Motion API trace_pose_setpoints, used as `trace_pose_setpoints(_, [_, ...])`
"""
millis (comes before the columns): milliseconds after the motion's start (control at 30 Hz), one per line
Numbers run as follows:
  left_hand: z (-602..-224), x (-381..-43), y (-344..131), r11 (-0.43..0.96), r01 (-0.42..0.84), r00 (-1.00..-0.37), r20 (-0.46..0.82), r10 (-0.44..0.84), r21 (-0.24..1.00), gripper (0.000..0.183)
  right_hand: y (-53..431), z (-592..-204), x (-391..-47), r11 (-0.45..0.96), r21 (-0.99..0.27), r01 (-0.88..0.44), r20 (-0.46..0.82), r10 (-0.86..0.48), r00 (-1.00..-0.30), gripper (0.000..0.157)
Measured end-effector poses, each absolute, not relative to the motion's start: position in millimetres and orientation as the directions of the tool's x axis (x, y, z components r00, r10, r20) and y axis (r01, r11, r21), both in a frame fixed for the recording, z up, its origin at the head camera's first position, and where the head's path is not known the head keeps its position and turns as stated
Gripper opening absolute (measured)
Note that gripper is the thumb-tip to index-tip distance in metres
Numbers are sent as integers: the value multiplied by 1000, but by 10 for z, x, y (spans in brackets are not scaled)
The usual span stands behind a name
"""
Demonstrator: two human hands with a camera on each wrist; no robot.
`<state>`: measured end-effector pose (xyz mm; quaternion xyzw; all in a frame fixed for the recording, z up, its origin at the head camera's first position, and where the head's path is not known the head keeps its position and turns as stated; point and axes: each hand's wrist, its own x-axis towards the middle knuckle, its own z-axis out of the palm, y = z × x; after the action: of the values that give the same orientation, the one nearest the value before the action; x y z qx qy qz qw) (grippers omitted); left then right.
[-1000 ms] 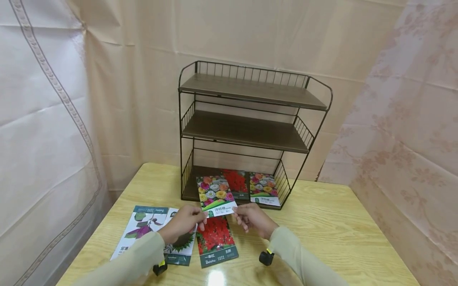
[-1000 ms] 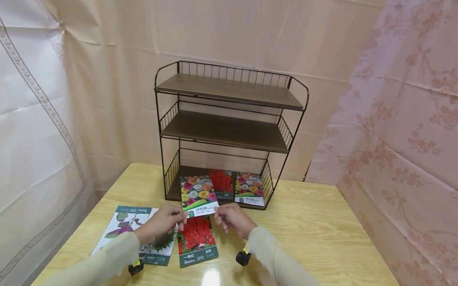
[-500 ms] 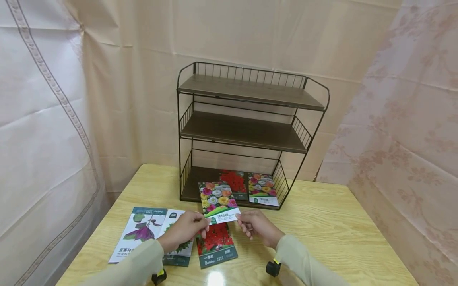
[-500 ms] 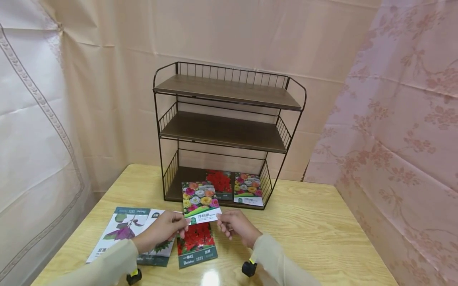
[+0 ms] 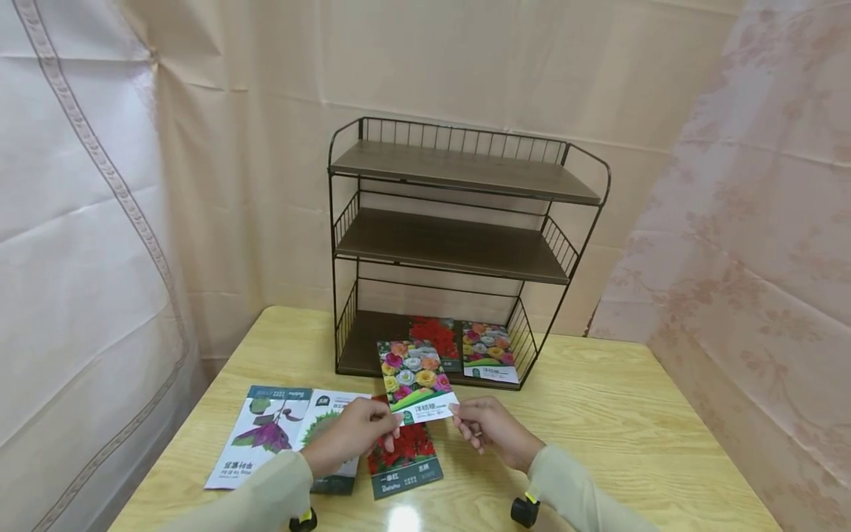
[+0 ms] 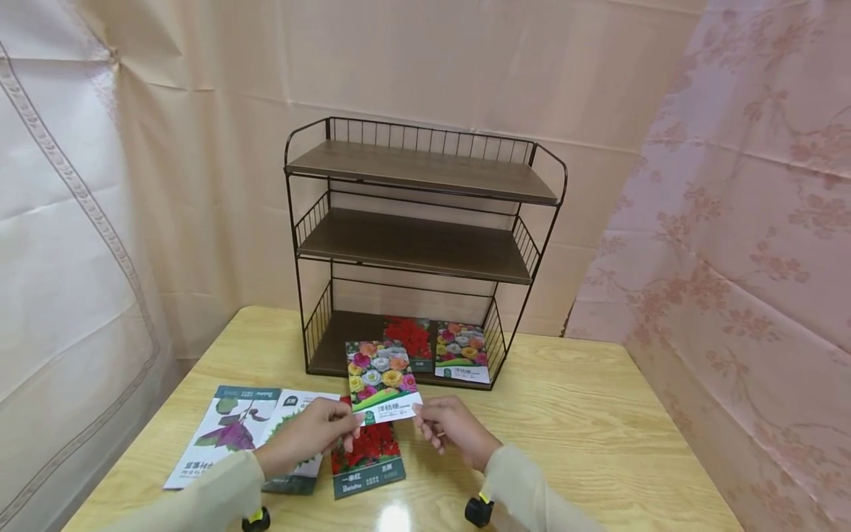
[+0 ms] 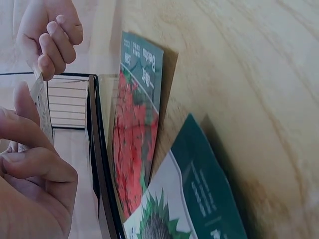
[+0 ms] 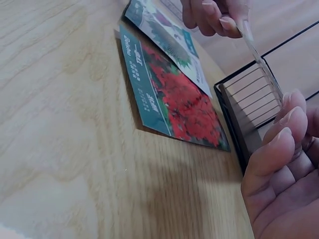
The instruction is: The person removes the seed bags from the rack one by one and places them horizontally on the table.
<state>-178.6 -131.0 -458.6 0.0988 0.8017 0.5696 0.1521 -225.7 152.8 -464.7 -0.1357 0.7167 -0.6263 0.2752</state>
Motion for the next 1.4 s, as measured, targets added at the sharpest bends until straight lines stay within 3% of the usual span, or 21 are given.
trace_pose_setpoints(933, [-4668, -1631, -1029, 247, 54, -904, -58, 424, 968, 36, 1874, -4693, -1928, 188, -962, 197, -267, -508, -819, 37])
trace_pose_setpoints(1400, [-4697, -1619, -929, 287, 83, -879, -65, 472, 954, 39, 2012, -4744, -1794, 172, -962, 211, -270, -496, -826, 35])
